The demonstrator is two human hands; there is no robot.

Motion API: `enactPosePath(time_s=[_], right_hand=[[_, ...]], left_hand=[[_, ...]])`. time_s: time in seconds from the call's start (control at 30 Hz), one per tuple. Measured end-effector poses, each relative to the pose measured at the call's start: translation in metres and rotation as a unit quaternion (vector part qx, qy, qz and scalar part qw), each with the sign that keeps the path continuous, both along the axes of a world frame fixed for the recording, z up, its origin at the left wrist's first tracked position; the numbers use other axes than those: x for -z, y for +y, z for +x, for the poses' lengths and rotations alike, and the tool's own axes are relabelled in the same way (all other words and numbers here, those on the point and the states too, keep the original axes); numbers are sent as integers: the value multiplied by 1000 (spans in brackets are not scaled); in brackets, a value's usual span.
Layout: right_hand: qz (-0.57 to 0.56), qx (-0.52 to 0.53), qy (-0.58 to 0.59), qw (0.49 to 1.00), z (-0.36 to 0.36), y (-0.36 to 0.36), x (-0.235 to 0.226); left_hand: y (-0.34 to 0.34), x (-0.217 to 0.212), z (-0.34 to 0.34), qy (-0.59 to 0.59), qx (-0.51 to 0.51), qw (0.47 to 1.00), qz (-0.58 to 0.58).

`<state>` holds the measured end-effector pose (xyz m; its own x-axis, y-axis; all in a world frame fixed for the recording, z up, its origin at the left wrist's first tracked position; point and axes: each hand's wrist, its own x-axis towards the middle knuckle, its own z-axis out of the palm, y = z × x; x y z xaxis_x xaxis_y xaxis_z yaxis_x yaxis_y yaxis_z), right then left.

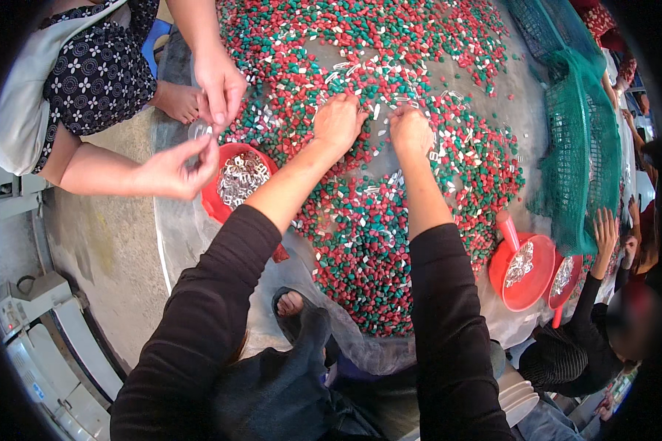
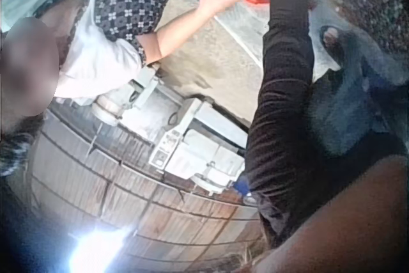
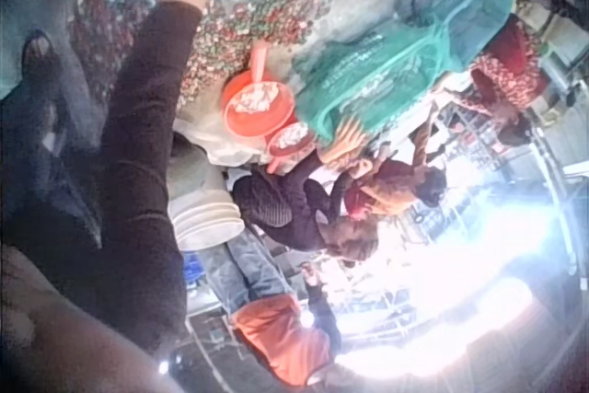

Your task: The person sits at a table and sorts small red, green, and white plastic caps by hand, picking them from a large pile and placing them into red bowls. The person also adjusts a large plastic sheet covering the pile and moves a green basket.

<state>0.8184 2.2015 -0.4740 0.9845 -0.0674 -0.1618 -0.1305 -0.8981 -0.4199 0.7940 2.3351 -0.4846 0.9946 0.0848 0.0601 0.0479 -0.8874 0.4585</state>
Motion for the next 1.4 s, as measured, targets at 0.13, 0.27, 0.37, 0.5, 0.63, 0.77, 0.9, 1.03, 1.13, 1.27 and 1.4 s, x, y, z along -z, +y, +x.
enactPosePath(time_s=[0.13,0.27,0.37,0.5,0.63,0.77,0.9,1.03,1.13,1.27,1.4], right_hand=[[-82,-16,115,990,11,2,-5],[-98,-38,154,982,5,-4,-4],[-91,-57,138,985,-1,-9,3],[-72,-120,46,989,-11,-16,15],[88,-113,-11,990,-18,-23,23],[599,179,118,771,-8,-33,20],[654,199,247,687,9,-22,16],[118,15,111,987,21,5,16],[30,17,144,989,25,18,10],[-62,-5,142,988,23,29,2],[-85,-116,174,974,18,19,5]], left_hand=[[-7,4,6,77,8,997,8],[-2,3,0,82,38,996,-14],[7,-2,-6,80,24,990,-114],[23,-11,-11,157,-74,845,-506],[39,-15,-19,201,-122,678,-696],[42,-11,-25,205,-98,808,-544],[29,-2,-29,133,-13,973,-190],[22,4,-36,86,44,992,-80],[21,3,-38,95,83,990,-60],[19,0,-36,113,110,987,-6],[22,-5,-38,146,126,981,38]])
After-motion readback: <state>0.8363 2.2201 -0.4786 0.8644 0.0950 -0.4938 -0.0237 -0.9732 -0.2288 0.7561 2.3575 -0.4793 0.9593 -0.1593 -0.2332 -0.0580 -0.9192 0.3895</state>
